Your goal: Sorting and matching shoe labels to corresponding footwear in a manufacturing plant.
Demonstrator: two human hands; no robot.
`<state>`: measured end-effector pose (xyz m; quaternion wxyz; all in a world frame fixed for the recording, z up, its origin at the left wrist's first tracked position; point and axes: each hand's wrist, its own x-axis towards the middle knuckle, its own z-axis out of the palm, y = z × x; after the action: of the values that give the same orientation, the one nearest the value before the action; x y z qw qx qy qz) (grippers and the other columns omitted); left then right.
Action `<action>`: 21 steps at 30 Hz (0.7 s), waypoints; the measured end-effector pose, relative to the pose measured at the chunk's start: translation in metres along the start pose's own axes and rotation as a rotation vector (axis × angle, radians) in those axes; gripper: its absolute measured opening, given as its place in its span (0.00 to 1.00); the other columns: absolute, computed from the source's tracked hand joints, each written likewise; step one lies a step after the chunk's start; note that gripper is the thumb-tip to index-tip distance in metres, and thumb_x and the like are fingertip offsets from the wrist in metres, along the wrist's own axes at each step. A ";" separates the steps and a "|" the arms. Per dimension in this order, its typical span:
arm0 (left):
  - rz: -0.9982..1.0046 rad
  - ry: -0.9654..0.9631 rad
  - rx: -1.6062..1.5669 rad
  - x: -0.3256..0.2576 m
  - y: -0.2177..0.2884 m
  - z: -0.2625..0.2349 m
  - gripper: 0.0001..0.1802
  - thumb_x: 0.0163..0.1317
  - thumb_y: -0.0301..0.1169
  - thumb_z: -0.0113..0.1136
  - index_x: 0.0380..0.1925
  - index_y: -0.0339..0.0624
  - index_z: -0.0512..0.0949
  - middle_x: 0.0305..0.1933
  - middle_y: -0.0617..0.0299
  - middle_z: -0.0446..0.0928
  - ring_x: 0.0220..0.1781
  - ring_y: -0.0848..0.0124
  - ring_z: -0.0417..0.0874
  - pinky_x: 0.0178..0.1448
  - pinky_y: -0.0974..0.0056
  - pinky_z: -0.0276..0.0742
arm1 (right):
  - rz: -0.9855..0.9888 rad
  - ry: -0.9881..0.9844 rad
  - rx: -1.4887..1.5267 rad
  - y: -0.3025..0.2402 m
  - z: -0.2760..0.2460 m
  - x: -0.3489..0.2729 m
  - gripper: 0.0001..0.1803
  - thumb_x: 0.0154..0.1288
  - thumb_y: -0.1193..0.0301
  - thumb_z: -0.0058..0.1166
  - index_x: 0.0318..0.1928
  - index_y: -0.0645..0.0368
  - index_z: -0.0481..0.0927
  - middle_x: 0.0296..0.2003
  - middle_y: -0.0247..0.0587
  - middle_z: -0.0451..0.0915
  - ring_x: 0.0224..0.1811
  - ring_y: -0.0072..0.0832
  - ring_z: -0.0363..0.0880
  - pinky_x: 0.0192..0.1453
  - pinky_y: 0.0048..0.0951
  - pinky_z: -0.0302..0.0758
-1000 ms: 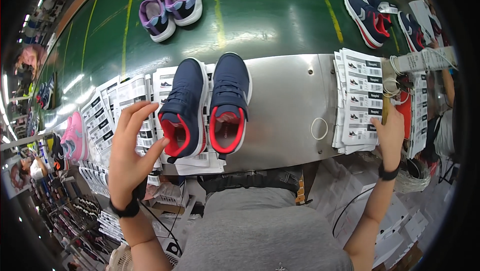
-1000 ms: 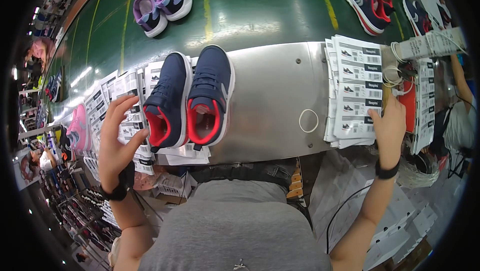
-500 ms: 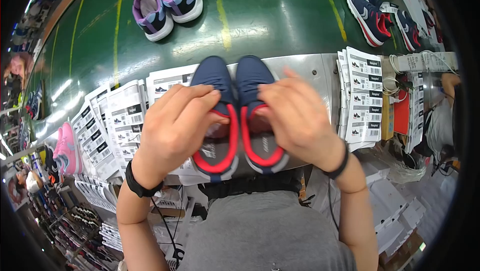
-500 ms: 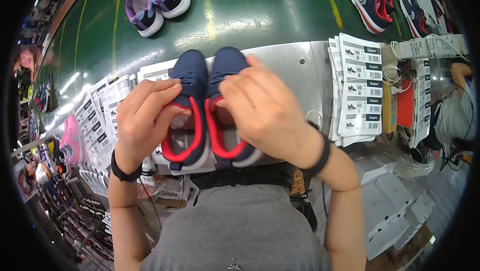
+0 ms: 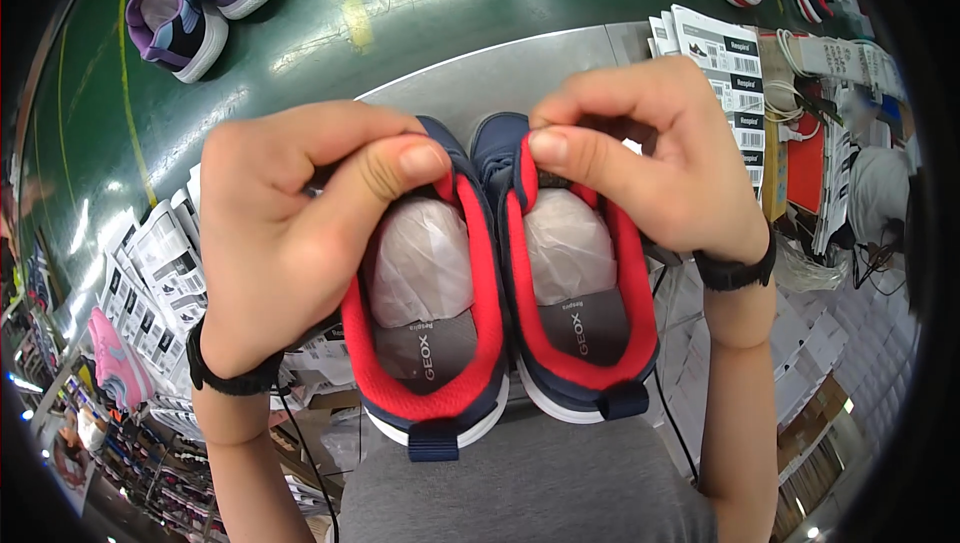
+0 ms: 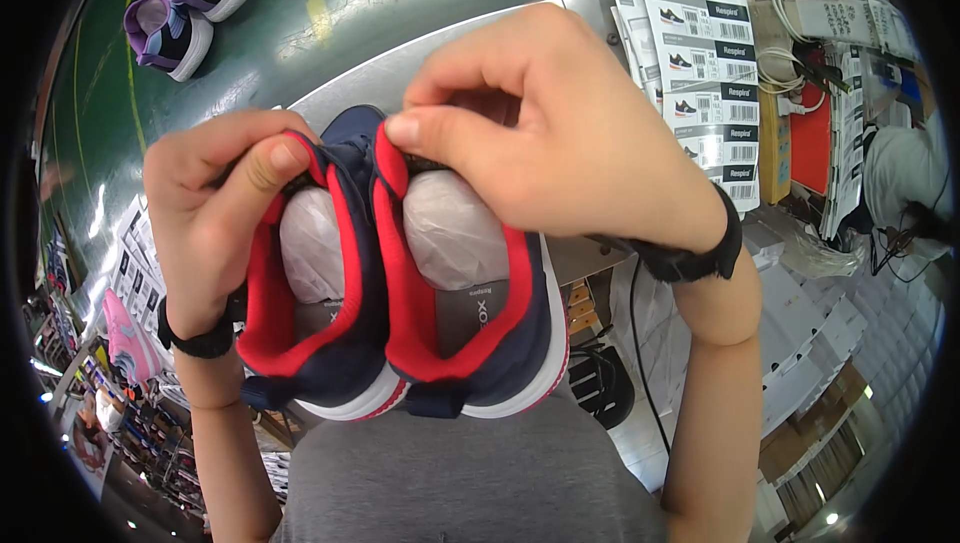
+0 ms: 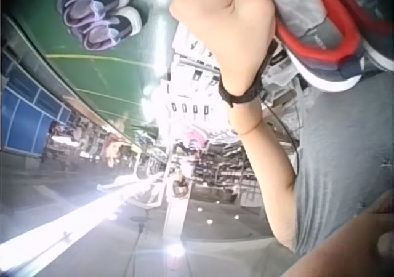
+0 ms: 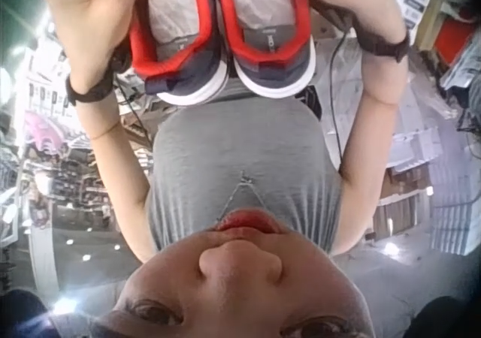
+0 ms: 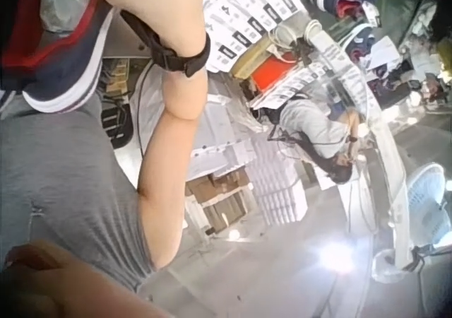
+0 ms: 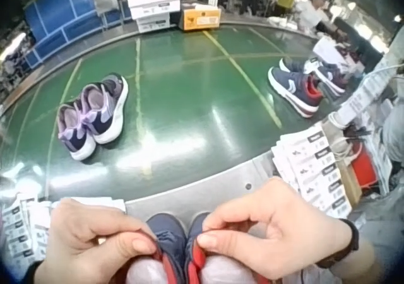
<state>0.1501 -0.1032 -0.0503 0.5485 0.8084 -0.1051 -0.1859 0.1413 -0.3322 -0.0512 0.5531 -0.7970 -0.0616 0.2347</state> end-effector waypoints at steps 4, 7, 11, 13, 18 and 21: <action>-0.062 -0.009 -0.071 -0.002 0.003 0.002 0.08 0.60 0.26 0.62 0.30 0.28 0.82 0.25 0.62 0.79 0.28 0.79 0.75 0.33 0.74 0.70 | 0.018 0.021 -0.041 -0.002 0.002 -0.005 0.09 0.62 0.73 0.61 0.31 0.68 0.80 0.24 0.31 0.80 0.27 0.14 0.74 0.32 0.18 0.71; 0.033 -0.031 0.093 -0.014 0.000 0.006 0.07 0.60 0.26 0.63 0.29 0.30 0.82 0.22 0.64 0.77 0.25 0.81 0.72 0.29 0.73 0.66 | -0.102 0.084 -0.136 0.006 0.017 -0.026 0.07 0.59 0.74 0.61 0.30 0.67 0.80 0.24 0.39 0.80 0.25 0.21 0.77 0.32 0.22 0.72; 0.465 0.040 0.587 -0.037 -0.009 0.019 0.09 0.51 0.31 0.71 0.28 0.37 0.83 0.24 0.56 0.80 0.23 0.69 0.81 0.25 0.68 0.73 | -0.495 0.293 -0.534 0.018 0.036 -0.054 0.08 0.52 0.75 0.64 0.33 0.64 0.81 0.25 0.44 0.79 0.23 0.35 0.77 0.26 0.30 0.71; 0.702 0.187 0.535 -0.051 -0.024 0.039 0.12 0.47 0.31 0.72 0.30 0.37 0.82 0.24 0.60 0.79 0.26 0.63 0.82 0.34 0.61 0.81 | -0.596 0.320 -0.586 0.040 0.039 -0.070 0.13 0.49 0.75 0.66 0.37 0.64 0.81 0.30 0.44 0.82 0.27 0.38 0.79 0.31 0.31 0.76; 0.555 -0.081 0.798 -0.061 -0.038 0.048 0.27 0.43 0.24 0.66 0.50 0.40 0.79 0.60 0.35 0.68 0.36 0.53 0.85 0.37 0.56 0.84 | -0.352 0.407 -0.658 0.049 0.042 -0.089 0.24 0.47 0.77 0.65 0.49 0.62 0.78 0.43 0.48 0.81 0.41 0.45 0.82 0.47 0.39 0.80; 0.164 -0.054 0.541 -0.068 -0.031 0.061 0.34 0.42 0.20 0.64 0.56 0.48 0.76 0.64 0.28 0.64 0.35 0.47 0.85 0.35 0.55 0.83 | -0.177 0.305 -0.681 0.055 0.043 -0.089 0.37 0.45 0.78 0.63 0.61 0.60 0.71 0.54 0.59 0.76 0.41 0.50 0.82 0.46 0.42 0.80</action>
<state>0.0622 -0.1177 -0.0868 0.3230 0.9090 -0.2305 -0.1275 0.0347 -0.3483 -0.0857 0.2776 -0.9525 -0.1216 0.0310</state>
